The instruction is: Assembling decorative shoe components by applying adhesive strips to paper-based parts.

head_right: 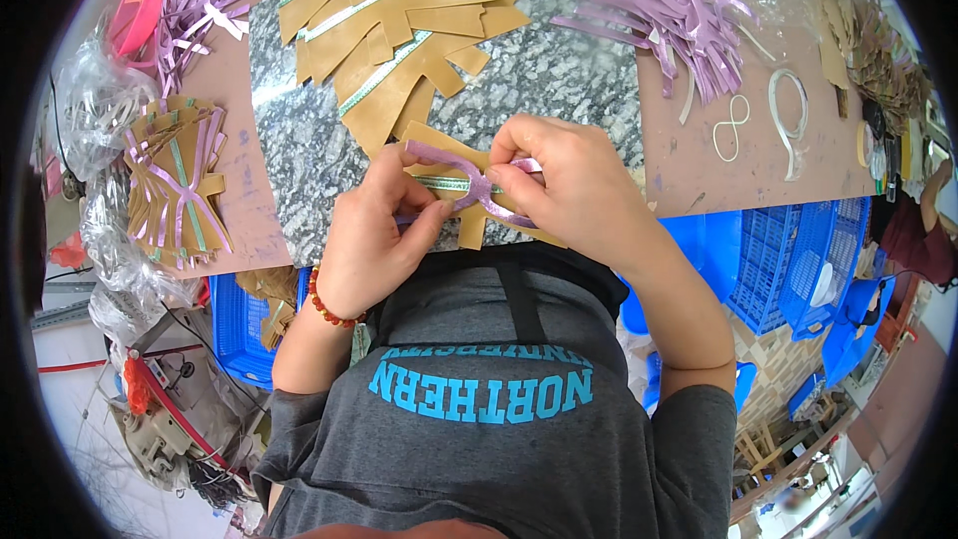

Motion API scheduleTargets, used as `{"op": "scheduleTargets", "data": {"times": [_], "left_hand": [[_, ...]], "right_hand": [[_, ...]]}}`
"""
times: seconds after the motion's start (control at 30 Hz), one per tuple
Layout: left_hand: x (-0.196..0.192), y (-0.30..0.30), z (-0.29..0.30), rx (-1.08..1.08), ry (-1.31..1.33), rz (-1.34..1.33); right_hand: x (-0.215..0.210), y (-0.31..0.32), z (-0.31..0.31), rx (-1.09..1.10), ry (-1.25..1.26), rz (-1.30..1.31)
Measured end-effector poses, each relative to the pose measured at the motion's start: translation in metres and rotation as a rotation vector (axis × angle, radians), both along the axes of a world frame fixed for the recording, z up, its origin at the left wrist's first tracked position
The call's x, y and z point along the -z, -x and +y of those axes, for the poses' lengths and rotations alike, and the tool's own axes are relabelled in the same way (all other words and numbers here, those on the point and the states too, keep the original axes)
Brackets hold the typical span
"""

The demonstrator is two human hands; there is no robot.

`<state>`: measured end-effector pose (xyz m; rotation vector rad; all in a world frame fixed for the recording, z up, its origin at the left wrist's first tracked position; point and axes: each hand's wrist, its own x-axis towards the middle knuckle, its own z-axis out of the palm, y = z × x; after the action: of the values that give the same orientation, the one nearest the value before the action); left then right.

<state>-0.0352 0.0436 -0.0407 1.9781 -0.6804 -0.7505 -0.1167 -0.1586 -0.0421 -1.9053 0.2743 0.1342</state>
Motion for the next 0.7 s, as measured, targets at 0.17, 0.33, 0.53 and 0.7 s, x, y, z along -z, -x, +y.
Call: {"op": "scheduleTargets", "data": {"times": [0.17, 0.33, 0.53, 0.7], "left_hand": [[-0.0028, -0.0005, -0.0023, 0.017, -0.057, -0.012], [-0.001, -0.0006, -0.0021, -0.001, -0.004, -0.015], [-0.002, -0.001, -0.0038, -0.027, -0.005, -0.008], [-0.0007, -0.0028, -0.0037, -0.013, -0.019, 0.005]], "right_hand": [[0.0018, -0.0014, 0.0001, -0.015, 0.047, -0.023], [-0.0014, -0.0049, 0.0024, -0.05, 0.151, -0.049], [0.0014, -0.0045, 0.0039, -0.036, 0.137, -0.063], [0.0023, -0.0048, 0.0041, -0.036, 0.151, -0.077]]}}
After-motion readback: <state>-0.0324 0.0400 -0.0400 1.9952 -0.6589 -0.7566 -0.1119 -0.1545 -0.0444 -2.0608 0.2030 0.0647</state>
